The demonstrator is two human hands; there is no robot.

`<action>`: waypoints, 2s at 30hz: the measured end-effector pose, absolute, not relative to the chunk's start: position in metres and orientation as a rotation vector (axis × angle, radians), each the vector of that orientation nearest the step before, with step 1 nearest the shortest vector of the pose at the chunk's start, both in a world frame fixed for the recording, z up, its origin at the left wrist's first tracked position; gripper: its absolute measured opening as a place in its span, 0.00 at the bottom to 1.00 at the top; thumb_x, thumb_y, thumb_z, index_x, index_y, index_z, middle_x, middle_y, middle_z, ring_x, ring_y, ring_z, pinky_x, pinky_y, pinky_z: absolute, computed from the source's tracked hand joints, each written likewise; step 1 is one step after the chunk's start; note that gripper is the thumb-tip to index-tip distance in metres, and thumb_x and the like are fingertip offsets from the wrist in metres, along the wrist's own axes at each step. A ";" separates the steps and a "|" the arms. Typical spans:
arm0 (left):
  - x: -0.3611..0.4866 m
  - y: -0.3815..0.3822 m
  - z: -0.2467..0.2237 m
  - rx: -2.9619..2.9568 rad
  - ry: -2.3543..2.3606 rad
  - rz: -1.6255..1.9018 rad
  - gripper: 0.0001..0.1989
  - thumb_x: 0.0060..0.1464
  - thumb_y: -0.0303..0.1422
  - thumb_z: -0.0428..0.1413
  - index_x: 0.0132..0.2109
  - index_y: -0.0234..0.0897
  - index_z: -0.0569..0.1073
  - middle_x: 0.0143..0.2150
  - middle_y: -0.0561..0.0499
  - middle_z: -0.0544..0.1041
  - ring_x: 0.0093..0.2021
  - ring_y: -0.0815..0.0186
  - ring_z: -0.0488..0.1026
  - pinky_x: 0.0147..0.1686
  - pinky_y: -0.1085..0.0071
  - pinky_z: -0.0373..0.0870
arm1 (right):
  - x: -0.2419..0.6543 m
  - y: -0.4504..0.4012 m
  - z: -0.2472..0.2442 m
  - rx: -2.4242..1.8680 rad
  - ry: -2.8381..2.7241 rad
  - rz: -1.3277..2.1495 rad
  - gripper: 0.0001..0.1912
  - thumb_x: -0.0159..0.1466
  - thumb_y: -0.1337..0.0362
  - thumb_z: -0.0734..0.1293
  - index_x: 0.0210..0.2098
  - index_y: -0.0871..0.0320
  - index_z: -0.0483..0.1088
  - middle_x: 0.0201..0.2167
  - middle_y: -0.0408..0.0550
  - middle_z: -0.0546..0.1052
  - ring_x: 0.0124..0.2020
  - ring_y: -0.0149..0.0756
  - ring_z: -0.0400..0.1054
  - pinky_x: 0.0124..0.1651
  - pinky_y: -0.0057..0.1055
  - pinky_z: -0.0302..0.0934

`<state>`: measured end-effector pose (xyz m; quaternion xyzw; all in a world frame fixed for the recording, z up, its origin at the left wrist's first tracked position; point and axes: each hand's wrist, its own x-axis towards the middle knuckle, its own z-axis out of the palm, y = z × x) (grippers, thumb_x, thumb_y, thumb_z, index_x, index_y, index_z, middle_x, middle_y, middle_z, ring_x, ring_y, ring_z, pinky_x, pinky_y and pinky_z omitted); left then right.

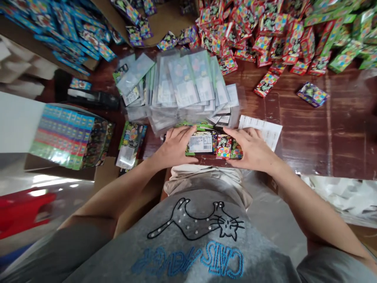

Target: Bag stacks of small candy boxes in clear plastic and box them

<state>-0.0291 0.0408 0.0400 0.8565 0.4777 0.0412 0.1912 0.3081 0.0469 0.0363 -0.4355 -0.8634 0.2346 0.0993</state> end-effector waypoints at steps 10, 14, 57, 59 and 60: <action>-0.079 0.025 0.029 2.367 1.324 0.190 0.51 0.54 0.50 0.71 0.78 0.37 0.63 0.72 0.33 0.71 0.70 0.39 0.67 0.70 0.46 0.60 | 0.277 0.076 0.049 -1.049 -2.619 0.936 0.52 0.60 0.47 0.76 0.79 0.46 0.55 0.66 0.55 0.76 0.62 0.64 0.68 0.64 0.62 0.61; -0.083 0.022 0.026 2.364 1.295 0.210 0.51 0.55 0.53 0.70 0.78 0.38 0.64 0.71 0.33 0.71 0.69 0.39 0.67 0.68 0.46 0.62 | 0.257 0.080 0.053 -1.059 -2.649 0.894 0.53 0.60 0.47 0.75 0.79 0.47 0.54 0.65 0.56 0.77 0.62 0.66 0.67 0.64 0.62 0.61; -0.061 0.019 0.010 2.432 1.337 0.130 0.52 0.57 0.56 0.68 0.79 0.36 0.62 0.73 0.35 0.71 0.70 0.39 0.67 0.68 0.49 0.62 | 0.256 0.056 0.013 -1.024 -2.605 0.619 0.57 0.62 0.43 0.78 0.80 0.55 0.52 0.74 0.64 0.68 0.73 0.67 0.61 0.75 0.71 0.47; -0.059 0.019 0.011 2.424 1.346 0.134 0.53 0.56 0.55 0.69 0.79 0.35 0.62 0.73 0.34 0.71 0.70 0.39 0.68 0.68 0.49 0.62 | 0.264 0.055 0.014 -1.020 -2.609 0.598 0.50 0.63 0.47 0.77 0.78 0.53 0.58 0.70 0.62 0.73 0.72 0.65 0.62 0.77 0.76 0.39; -0.057 0.019 0.011 2.422 1.338 0.142 0.53 0.56 0.54 0.70 0.79 0.35 0.62 0.73 0.34 0.72 0.69 0.39 0.68 0.68 0.49 0.62 | 0.265 0.056 0.015 -1.002 -2.616 0.605 0.46 0.64 0.49 0.76 0.76 0.52 0.61 0.67 0.60 0.75 0.71 0.64 0.64 0.77 0.76 0.37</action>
